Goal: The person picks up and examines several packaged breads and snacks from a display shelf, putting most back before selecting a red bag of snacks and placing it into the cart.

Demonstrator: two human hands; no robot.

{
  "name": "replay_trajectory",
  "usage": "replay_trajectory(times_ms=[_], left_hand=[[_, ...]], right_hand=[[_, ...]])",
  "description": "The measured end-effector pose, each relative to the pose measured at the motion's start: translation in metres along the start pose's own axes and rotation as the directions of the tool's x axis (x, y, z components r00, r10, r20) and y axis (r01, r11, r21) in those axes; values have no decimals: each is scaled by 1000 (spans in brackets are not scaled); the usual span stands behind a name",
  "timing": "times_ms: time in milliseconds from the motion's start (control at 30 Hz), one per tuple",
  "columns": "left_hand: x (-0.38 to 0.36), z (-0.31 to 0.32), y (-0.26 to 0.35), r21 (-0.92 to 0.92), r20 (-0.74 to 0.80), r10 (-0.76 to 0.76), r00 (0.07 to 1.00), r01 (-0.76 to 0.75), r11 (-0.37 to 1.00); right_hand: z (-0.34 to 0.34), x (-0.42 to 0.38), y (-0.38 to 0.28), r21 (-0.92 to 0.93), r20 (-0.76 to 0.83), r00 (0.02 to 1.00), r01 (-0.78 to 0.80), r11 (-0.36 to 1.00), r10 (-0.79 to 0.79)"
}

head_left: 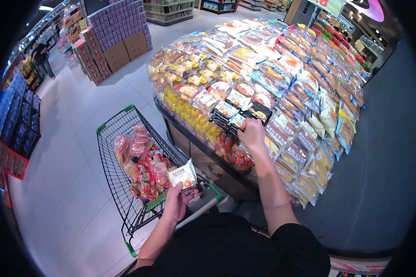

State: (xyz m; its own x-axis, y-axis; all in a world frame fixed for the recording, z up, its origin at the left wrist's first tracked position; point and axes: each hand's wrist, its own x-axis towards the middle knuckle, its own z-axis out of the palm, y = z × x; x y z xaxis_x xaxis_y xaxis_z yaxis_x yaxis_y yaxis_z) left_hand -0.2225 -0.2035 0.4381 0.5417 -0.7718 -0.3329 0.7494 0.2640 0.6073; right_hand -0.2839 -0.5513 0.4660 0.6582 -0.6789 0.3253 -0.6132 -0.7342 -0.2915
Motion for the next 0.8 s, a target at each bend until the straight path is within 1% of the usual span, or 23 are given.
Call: replay_trajectory(times_ms=[33,100,133,200,233,267,300,333,367,400,433,500,533,600,667,733,800], left_hand=[[0,0,0,5,1,-7,1000,7,1000],[0,1,-1,10,3,-18,1000,18,1000],[0,1,-2,23,7,-28,1000,28,999],[0,2,-3,35,11,-42,999,42,999],[0,4,-2,74,29,-36,999,34,997],[0,4,-2,112,46,-28,999,23,993],[0,4,-3,110,42,-27,999,22,994],[0,3,-6,173,14,16,1000,-18,985],[-1,1,-10,237,-11,58,998,-54,970],[-1,-2,-11,237,-13,54,998,-49,970],[0,-6,-12,271,6,49,999,-49,961],[1,-5,-10,303,30,47,998,-53,952],[0,-3,-8,289,33,33,999,-41,957],[-1,1,-5,273,35,21,999,-30,962],[-1,3,-4,195,30,-7,1000,1,981],[1,-1,-5,204,32,-14,999,7,979],[1,0,-3,208,17,-10,1000,7,978]], right_hand=[[2,-2,-1,0,2,1000,-2,1000,2],[5,-6,-3,-82,-46,999,12,997,-16],[7,-7,-4,-84,-44,999,9,996,-13],[2,-8,-11,-184,3,1000,-11,983,11],[-4,-8,-12,-185,5,1000,-11,983,12],[-21,-7,-18,-106,27,999,-39,994,42],[-33,-6,-22,-26,54,996,-67,997,68],[-42,-1,-20,-25,59,996,-66,998,67],[-50,6,-16,-68,-3,997,-74,995,74],[-56,13,-10,-112,-68,995,-86,990,79],[-59,20,-4,-113,-66,994,-89,990,82],[-65,35,6,-270,-32,991,-131,954,127],[-65,41,9,-272,-34,991,-130,954,126],[-61,50,15,-332,117,975,-141,933,189],[-58,55,20,-324,137,970,-148,934,201],[-56,59,25,-316,164,964,-151,937,211],[-57,63,23,-330,187,948,-187,925,258]])
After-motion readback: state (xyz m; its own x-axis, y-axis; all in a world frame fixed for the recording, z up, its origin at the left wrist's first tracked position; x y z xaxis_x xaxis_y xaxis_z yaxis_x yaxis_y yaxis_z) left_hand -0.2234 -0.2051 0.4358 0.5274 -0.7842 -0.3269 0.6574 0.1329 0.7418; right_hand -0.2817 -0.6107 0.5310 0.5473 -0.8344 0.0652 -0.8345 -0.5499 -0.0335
